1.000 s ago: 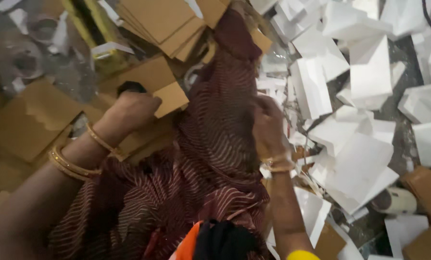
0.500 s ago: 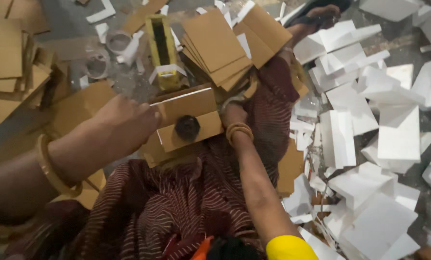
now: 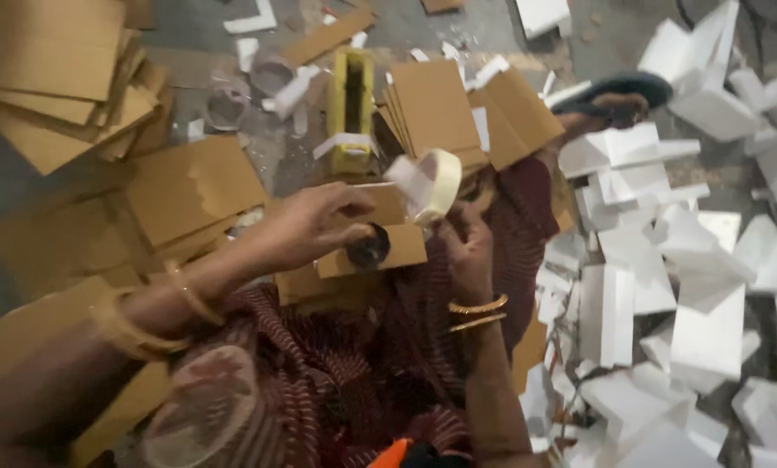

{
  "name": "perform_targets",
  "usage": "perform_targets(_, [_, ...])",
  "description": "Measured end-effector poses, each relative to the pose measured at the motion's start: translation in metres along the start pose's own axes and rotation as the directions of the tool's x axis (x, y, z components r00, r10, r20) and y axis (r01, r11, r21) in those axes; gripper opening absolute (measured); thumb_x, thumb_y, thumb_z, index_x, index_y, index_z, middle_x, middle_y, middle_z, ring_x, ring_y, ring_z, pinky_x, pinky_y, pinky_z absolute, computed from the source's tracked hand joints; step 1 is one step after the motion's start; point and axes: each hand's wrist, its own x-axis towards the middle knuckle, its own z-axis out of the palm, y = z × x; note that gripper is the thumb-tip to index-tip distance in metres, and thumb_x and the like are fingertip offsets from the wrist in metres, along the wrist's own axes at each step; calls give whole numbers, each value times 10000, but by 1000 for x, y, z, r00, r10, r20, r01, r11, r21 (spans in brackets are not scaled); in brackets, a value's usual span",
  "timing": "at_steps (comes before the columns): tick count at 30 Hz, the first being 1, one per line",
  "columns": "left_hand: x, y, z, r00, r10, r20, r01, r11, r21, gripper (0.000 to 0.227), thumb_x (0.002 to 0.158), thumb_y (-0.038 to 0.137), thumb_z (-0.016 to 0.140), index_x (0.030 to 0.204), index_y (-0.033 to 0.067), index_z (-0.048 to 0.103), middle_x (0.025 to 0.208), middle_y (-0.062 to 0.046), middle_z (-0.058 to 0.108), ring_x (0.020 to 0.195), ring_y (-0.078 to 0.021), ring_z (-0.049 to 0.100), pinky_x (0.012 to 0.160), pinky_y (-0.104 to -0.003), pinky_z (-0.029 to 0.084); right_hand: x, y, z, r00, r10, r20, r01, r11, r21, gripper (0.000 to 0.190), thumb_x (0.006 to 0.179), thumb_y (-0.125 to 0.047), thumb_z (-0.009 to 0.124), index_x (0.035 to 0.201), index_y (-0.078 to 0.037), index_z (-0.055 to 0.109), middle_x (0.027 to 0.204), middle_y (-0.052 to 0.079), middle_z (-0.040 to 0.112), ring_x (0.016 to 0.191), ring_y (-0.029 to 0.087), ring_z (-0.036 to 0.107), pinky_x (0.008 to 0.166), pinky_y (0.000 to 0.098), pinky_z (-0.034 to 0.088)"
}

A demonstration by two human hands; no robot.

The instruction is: The person assembles small cardboard boxes by folding the flaps and securing them with adhesive tape. They handle white foam inserts and cardboard pieces, using a tape dispenser to seal the boxes.

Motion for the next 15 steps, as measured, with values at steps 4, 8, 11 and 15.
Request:
perform_targets(4, [7,-2,-9,997,59,-39,-52,986,161,432,950,396,619,1265,101,643,1216,-145,691,1114,-309,669,953,-465,522,-1,-21,36,993,78,88,-81,996,36,205,988,-45,646,1186,-3,673,1120,30,722,1066,128,659,956,293,532])
perform_targets(8, [-8,26,-52,966,-219,137,117,843,525,408,936,403,597,1253,153,656,1153,-111,717,1072,-303,688,929,-464,542,4,-6,53,987,-15,158,-10,988,156,206,1003,-1,631,1207,4,663,1157,56,710,1097,147,659,978,300,536])
perform_targets(11, [-11,51,-69,957,-256,139,132,807,575,398,931,375,588,1253,154,665,1140,-110,719,1045,-287,700,903,-450,556,9,10,66,987,-76,143,34,960,278,240,1013,20,611,1250,3,643,1214,59,679,1132,146,646,981,304,539])
perform_targets(15, [-10,50,-64,996,-85,29,69,933,354,450,935,345,618,1320,112,606,1168,-132,708,1065,-294,695,916,-438,546,11,28,75,967,-210,141,158,936,313,291,1009,50,585,1293,11,634,1247,68,675,1130,147,634,954,292,528])
